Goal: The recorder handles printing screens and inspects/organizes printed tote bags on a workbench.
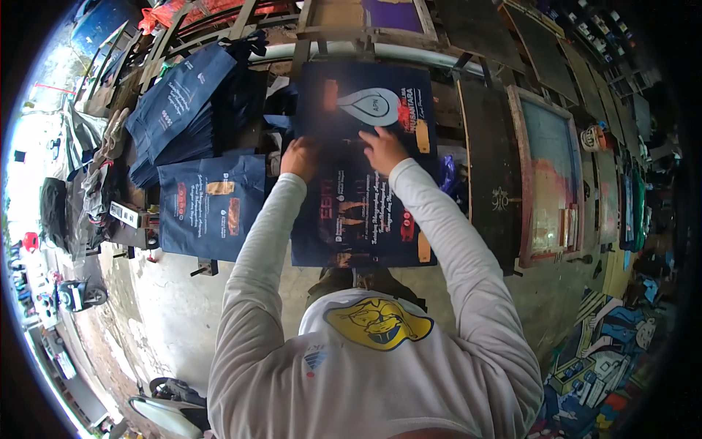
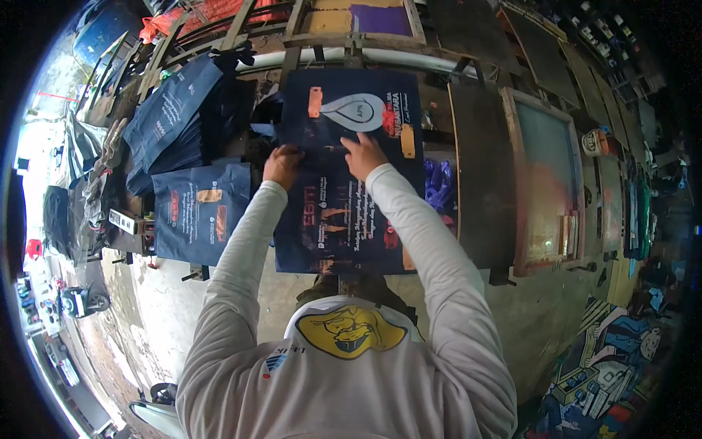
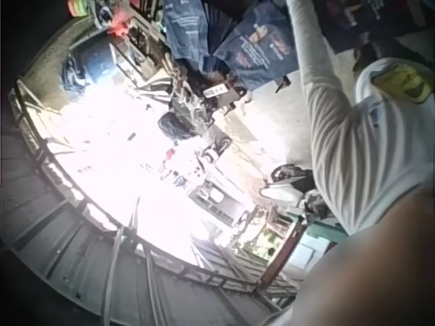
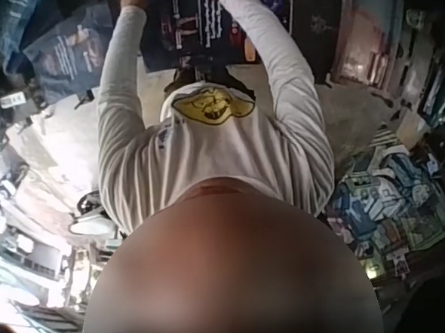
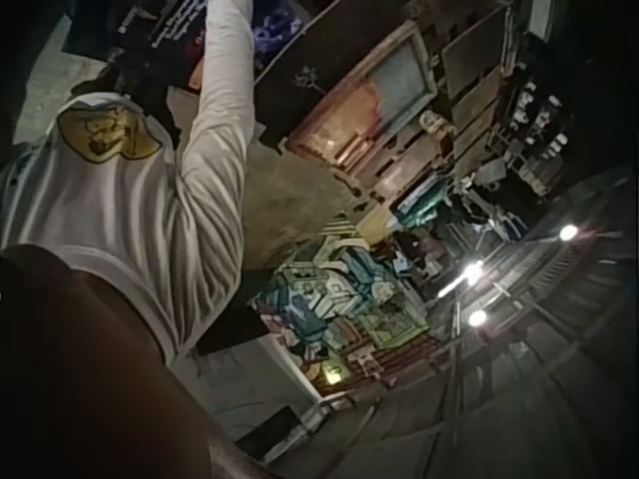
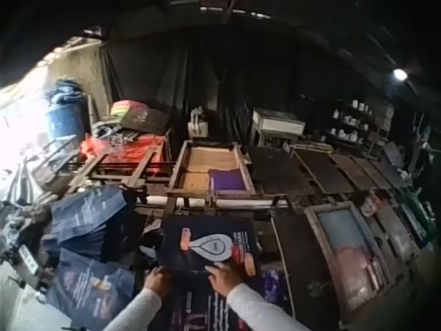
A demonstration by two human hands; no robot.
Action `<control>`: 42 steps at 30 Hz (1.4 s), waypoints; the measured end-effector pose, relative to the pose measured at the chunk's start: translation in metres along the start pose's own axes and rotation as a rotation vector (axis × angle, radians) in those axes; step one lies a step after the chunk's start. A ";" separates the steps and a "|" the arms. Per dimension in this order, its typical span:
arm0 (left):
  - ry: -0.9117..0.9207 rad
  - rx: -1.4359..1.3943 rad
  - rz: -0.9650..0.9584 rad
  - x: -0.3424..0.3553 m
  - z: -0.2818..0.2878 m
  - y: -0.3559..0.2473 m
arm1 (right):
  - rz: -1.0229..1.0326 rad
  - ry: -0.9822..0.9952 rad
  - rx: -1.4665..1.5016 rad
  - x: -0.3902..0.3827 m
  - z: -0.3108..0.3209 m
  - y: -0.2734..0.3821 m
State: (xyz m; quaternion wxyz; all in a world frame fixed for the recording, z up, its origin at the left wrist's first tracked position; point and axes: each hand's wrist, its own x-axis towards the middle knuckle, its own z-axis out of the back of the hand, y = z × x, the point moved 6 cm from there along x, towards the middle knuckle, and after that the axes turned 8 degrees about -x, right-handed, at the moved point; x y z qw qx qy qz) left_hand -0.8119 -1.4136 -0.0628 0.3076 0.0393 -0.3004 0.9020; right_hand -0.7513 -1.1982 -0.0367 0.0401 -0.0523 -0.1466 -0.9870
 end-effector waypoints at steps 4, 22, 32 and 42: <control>0.004 -0.022 0.018 0.002 -0.004 -0.016 | -0.295 0.642 -0.309 -0.012 -0.064 -0.005; 0.075 -0.053 0.269 0.012 0.003 0.003 | -0.323 0.350 -0.158 -0.029 -0.029 -0.027; 0.077 0.002 0.163 0.008 -0.011 -0.002 | -0.460 0.555 0.105 -0.224 0.064 0.030; -0.017 -0.426 -0.334 -0.037 -0.014 -0.173 | -0.343 0.199 1.332 -0.410 0.190 0.069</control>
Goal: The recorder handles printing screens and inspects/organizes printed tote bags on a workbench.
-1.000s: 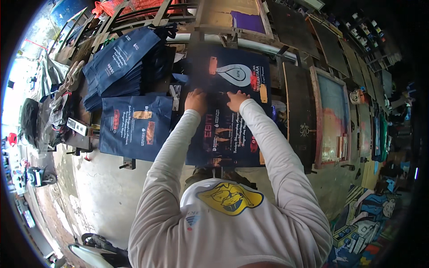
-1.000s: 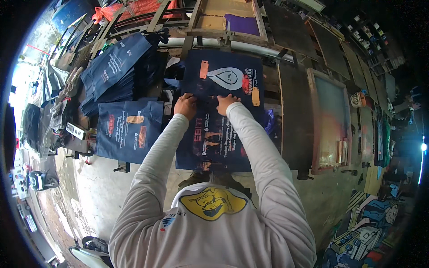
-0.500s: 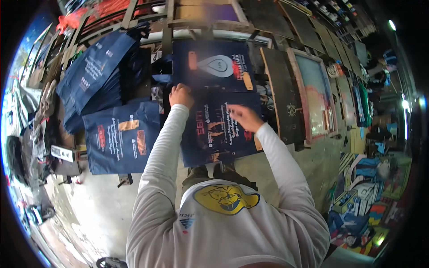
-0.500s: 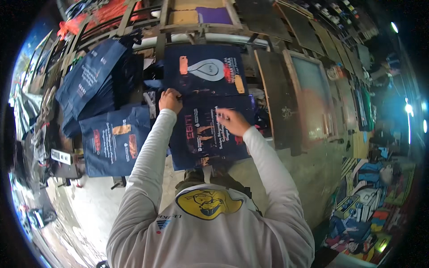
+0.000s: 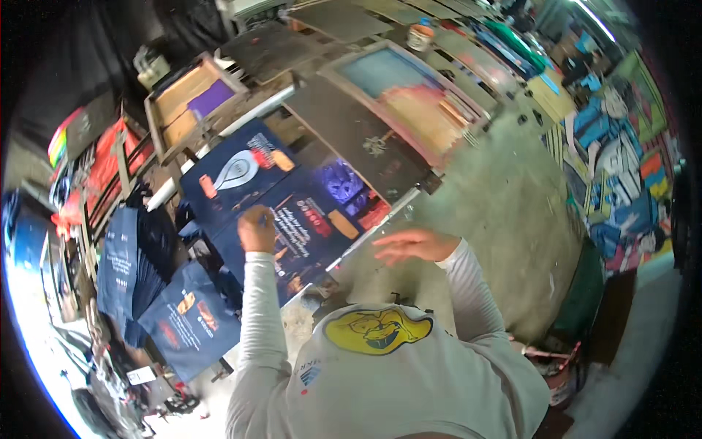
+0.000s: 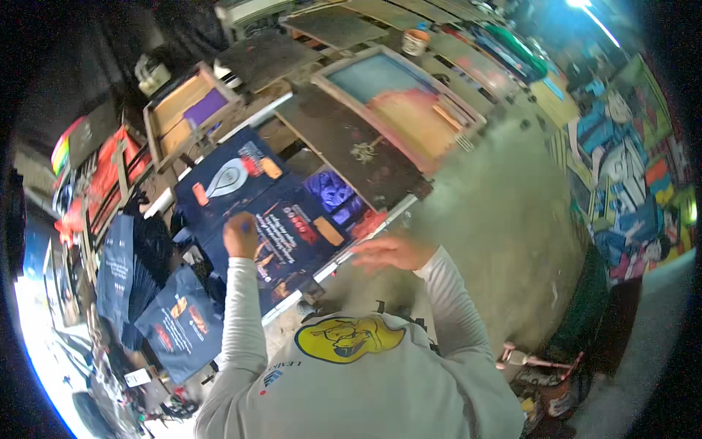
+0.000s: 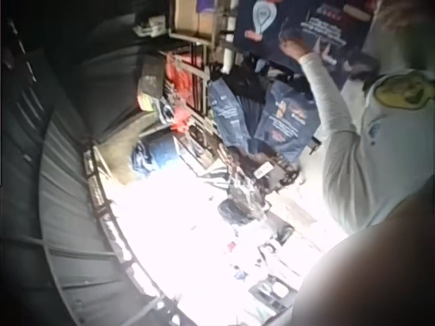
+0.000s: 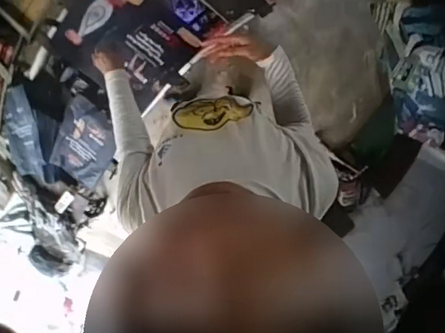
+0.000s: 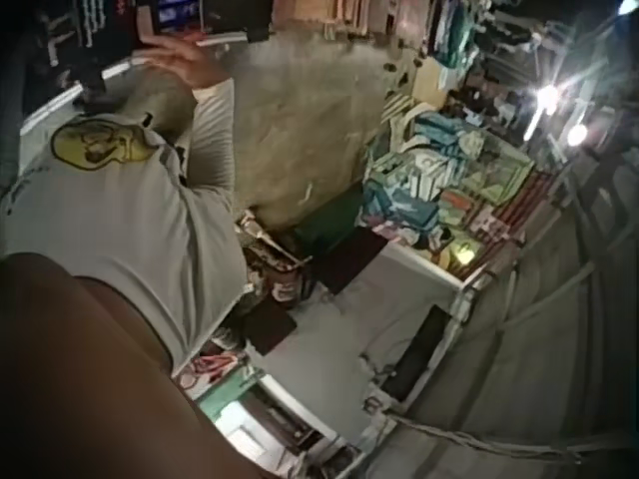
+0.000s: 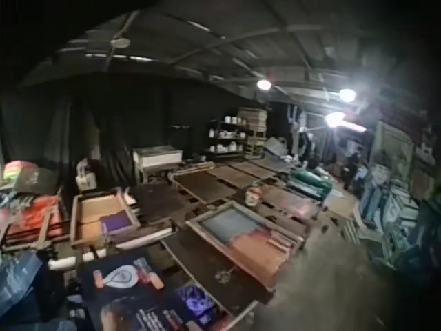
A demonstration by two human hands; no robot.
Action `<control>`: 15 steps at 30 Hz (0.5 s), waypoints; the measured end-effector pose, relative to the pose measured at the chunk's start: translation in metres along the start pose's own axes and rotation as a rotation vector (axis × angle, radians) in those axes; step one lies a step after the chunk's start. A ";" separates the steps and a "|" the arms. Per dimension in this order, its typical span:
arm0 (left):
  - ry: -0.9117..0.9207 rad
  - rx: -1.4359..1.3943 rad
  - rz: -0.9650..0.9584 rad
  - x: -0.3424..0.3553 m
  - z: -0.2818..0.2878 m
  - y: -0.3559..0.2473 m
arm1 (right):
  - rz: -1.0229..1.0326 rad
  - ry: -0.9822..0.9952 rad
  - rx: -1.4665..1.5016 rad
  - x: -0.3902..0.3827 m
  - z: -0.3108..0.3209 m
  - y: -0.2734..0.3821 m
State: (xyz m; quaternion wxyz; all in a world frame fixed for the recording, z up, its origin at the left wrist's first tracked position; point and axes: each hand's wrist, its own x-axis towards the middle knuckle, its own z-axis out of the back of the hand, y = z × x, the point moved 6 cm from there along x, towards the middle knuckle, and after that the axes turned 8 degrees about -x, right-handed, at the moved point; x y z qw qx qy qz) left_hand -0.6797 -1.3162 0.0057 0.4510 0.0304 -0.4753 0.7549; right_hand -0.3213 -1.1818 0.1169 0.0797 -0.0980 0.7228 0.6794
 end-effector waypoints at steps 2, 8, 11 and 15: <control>0.034 -0.229 0.111 -0.023 -0.062 -0.091 | -0.288 -0.529 -0.466 -0.057 0.053 -0.080; 0.607 -0.448 -0.073 -0.139 -0.248 -0.276 | 0.118 -1.199 -0.450 -0.232 0.073 -0.104; 0.854 -0.587 -0.164 -0.173 -0.307 -0.350 | 0.079 -1.147 -0.006 -0.306 0.068 -0.147; 1.043 -0.677 -0.172 -0.190 -0.356 -0.462 | 0.074 -1.201 0.367 -0.393 0.065 -0.160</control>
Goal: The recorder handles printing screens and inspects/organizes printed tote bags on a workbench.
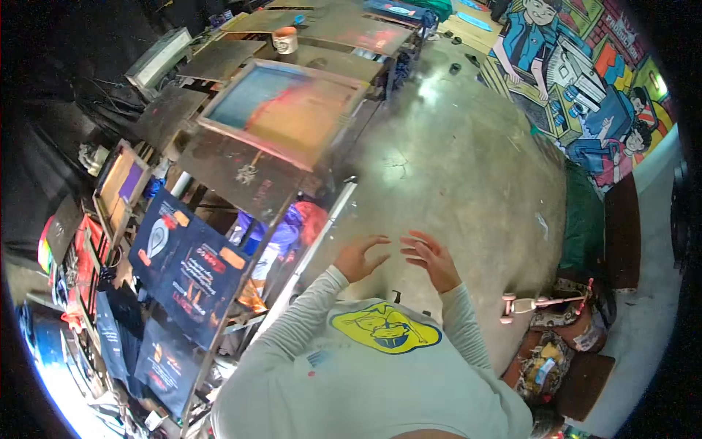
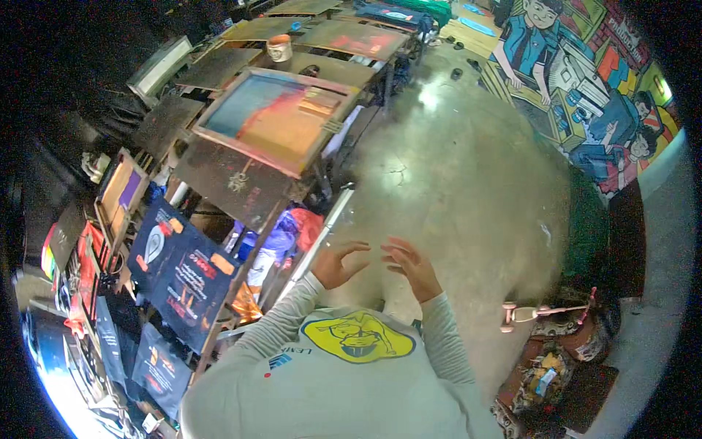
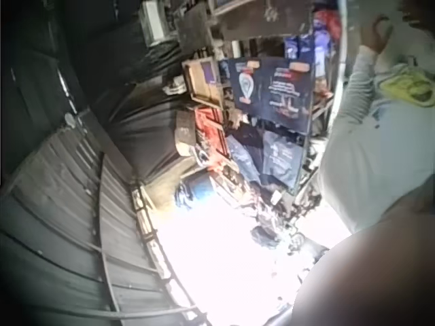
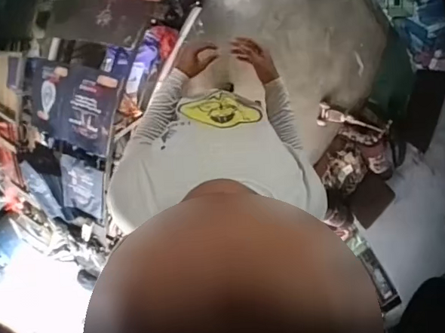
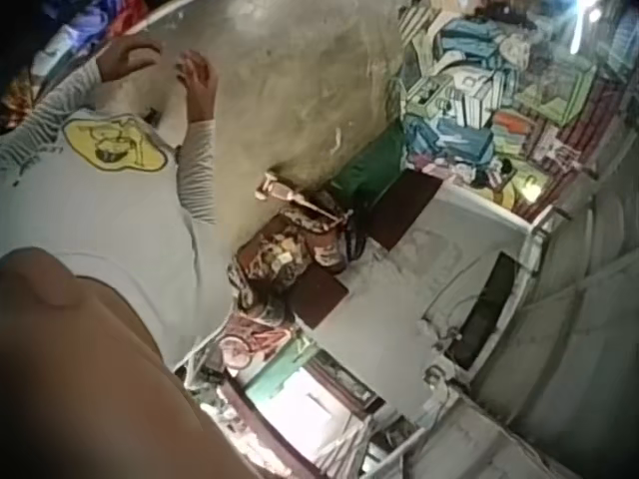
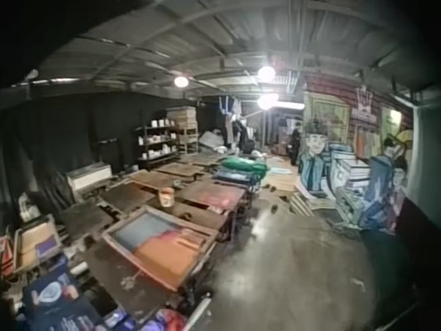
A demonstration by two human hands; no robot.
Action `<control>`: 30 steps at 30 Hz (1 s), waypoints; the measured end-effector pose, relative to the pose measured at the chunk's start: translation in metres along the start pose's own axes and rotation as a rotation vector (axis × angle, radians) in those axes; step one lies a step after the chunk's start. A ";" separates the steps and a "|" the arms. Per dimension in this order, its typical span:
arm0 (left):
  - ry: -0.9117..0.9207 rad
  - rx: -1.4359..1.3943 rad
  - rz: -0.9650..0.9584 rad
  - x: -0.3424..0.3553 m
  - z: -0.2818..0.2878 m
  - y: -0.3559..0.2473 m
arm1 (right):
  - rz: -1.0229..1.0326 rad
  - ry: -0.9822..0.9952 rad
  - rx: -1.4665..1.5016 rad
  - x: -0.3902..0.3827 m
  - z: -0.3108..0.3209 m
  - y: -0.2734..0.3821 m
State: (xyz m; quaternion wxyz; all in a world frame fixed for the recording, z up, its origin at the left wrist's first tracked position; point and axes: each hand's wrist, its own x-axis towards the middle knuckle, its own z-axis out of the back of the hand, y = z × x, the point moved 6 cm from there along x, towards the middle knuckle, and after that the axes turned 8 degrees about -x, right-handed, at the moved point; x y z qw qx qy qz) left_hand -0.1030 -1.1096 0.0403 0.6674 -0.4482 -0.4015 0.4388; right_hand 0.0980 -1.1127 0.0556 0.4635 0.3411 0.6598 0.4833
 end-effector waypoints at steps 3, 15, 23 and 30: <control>0.146 0.043 -0.215 0.043 -0.050 -0.046 | 0.003 -0.015 0.165 -0.004 0.037 -0.008; 0.536 -0.166 -0.151 0.190 -0.147 -0.026 | 0.203 -0.232 0.341 0.107 0.152 0.003; 0.684 -0.180 -0.094 0.381 -0.143 -0.003 | 0.074 -0.448 0.301 0.250 0.260 0.064; 0.681 -0.310 -0.236 0.546 -0.112 0.007 | 0.147 -0.426 0.216 0.377 0.331 0.163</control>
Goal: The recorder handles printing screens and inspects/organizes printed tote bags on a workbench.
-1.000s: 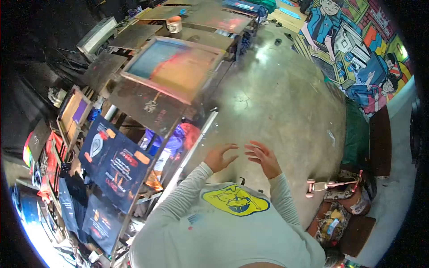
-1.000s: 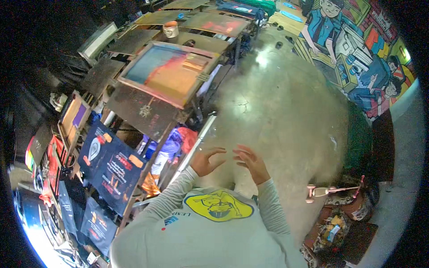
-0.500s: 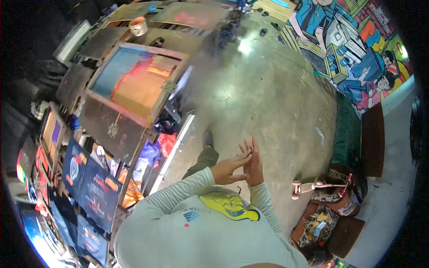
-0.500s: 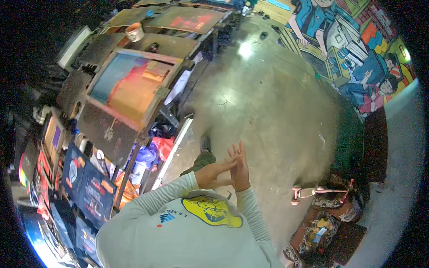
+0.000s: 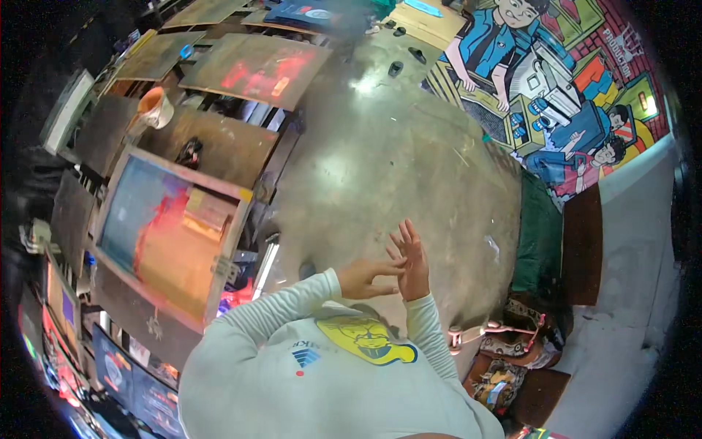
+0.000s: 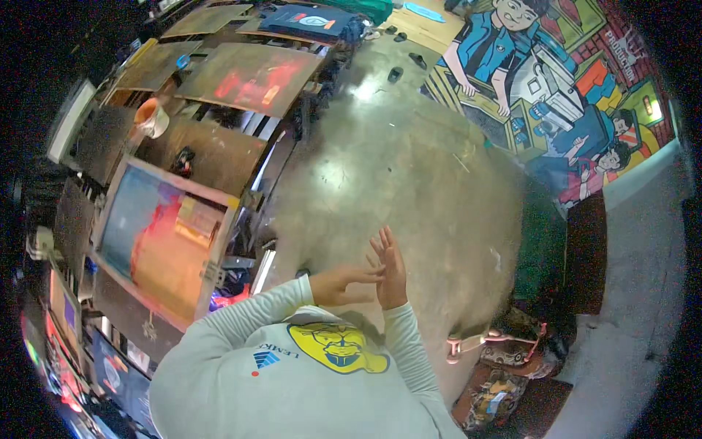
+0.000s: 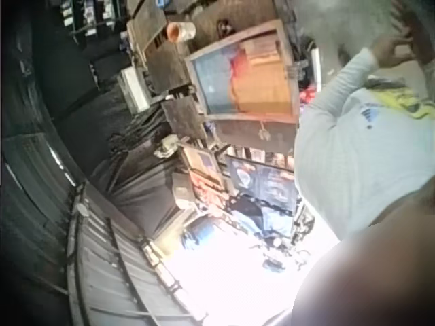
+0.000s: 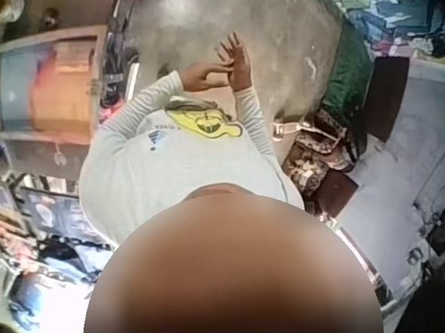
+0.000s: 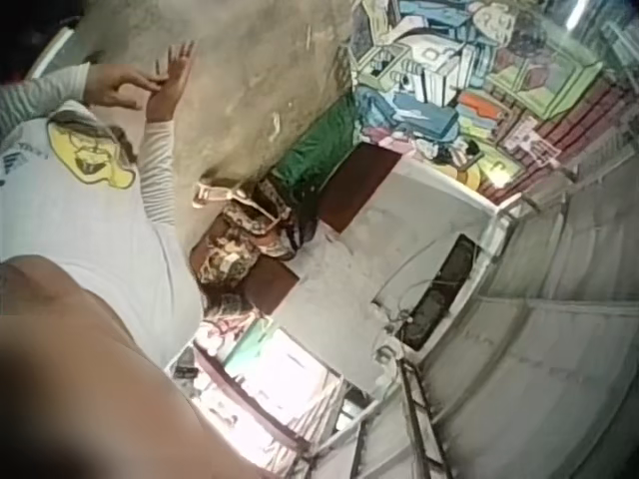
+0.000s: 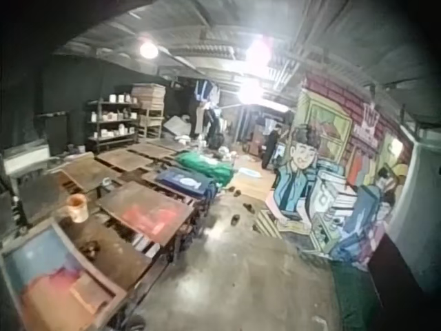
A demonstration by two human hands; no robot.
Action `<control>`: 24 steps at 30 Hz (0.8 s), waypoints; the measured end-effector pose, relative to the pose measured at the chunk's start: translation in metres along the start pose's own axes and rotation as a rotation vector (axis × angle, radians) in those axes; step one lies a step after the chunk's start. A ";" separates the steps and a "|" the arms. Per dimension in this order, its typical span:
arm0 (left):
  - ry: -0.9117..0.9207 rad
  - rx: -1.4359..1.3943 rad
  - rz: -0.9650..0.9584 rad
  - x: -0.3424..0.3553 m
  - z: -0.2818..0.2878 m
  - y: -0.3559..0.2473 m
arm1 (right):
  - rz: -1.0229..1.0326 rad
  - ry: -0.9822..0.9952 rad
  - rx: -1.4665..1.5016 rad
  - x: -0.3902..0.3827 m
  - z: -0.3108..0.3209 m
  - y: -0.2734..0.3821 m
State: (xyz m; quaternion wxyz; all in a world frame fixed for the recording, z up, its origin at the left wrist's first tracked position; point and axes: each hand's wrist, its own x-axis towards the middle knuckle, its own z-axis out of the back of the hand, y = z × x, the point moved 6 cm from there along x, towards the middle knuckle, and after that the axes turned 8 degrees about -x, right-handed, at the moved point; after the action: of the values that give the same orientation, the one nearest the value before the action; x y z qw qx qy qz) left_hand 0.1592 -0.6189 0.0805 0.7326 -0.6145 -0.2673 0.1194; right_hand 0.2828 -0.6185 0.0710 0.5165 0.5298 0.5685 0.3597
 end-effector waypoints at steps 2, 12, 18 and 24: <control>0.005 -0.057 0.050 0.029 0.035 0.003 | 0.016 -0.002 0.005 0.030 0.002 0.014; -0.209 -0.205 0.307 0.177 0.168 0.097 | -0.062 -0.117 -0.090 0.199 0.143 0.030; -0.347 0.006 0.285 0.288 0.244 0.097 | -0.005 -0.107 -0.146 0.327 0.202 0.091; -0.560 0.153 0.160 0.364 0.320 0.105 | 0.008 0.132 -0.218 0.450 0.197 0.138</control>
State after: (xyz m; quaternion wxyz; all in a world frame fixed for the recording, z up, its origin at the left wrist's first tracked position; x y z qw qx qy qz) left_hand 0.3049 -0.1453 0.1016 0.6626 -0.5199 -0.3999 0.3616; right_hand 0.5481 -0.1827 0.0693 0.5312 0.4479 0.5566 0.4555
